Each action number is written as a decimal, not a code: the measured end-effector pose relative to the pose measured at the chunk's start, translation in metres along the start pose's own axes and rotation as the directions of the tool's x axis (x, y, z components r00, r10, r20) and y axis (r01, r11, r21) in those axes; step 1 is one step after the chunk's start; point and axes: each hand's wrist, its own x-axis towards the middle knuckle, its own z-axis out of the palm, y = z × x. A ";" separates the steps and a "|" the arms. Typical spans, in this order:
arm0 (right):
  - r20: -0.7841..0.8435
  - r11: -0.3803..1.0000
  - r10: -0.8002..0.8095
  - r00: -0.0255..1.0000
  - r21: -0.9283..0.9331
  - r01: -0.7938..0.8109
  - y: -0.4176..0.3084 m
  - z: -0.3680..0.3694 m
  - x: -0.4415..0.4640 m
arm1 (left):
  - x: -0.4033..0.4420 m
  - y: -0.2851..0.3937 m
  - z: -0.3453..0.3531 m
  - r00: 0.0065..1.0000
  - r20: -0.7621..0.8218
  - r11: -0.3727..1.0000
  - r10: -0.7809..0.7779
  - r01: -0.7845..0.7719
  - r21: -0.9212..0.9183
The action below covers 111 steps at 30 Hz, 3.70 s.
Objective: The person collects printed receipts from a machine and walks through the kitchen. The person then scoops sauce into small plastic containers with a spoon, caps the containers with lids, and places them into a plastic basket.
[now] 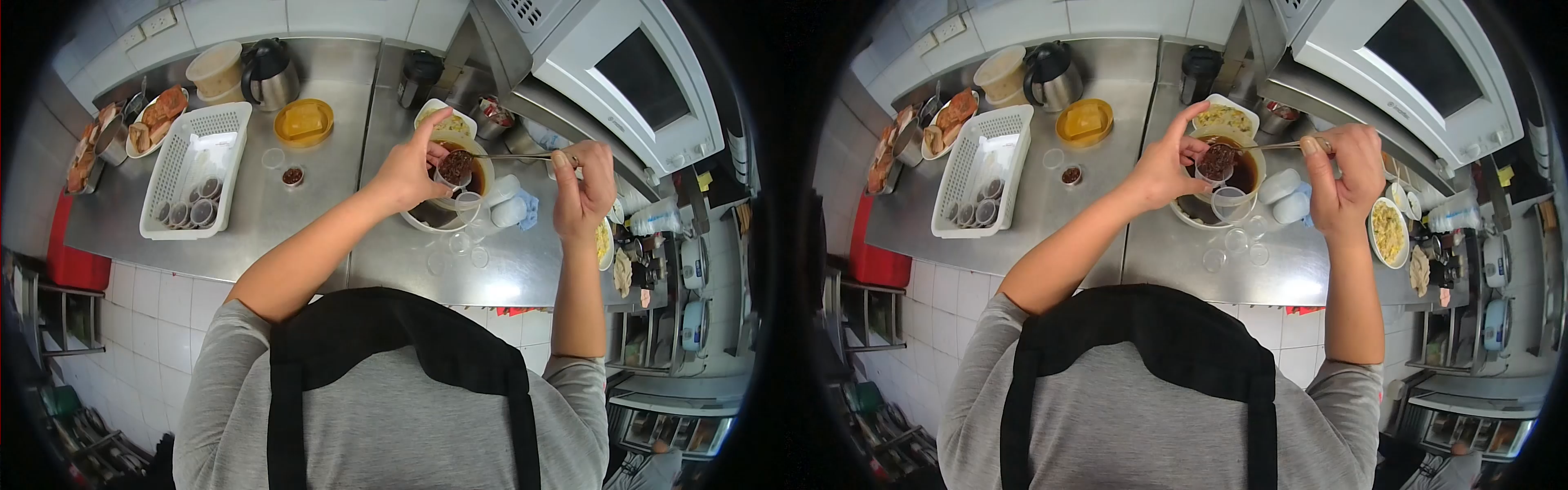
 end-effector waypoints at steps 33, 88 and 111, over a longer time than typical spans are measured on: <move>-0.180 0.822 0.552 0.814 0.278 -0.497 0.077 0.032 -0.076 | -0.104 -0.080 -0.066 0.942 -0.335 0.991 -0.024 0.067 0.117; 0.160 0.509 0.808 0.567 0.295 -0.809 0.086 0.050 -0.112 | -0.077 -0.145 0.082 0.783 0.573 0.825 0.244 -0.478 0.302; -0.586 -0.162 0.803 -0.106 -0.043 -0.986 -0.104 -0.124 -0.498 | -0.103 -0.141 0.079 0.861 0.489 0.671 0.138 -0.444 0.594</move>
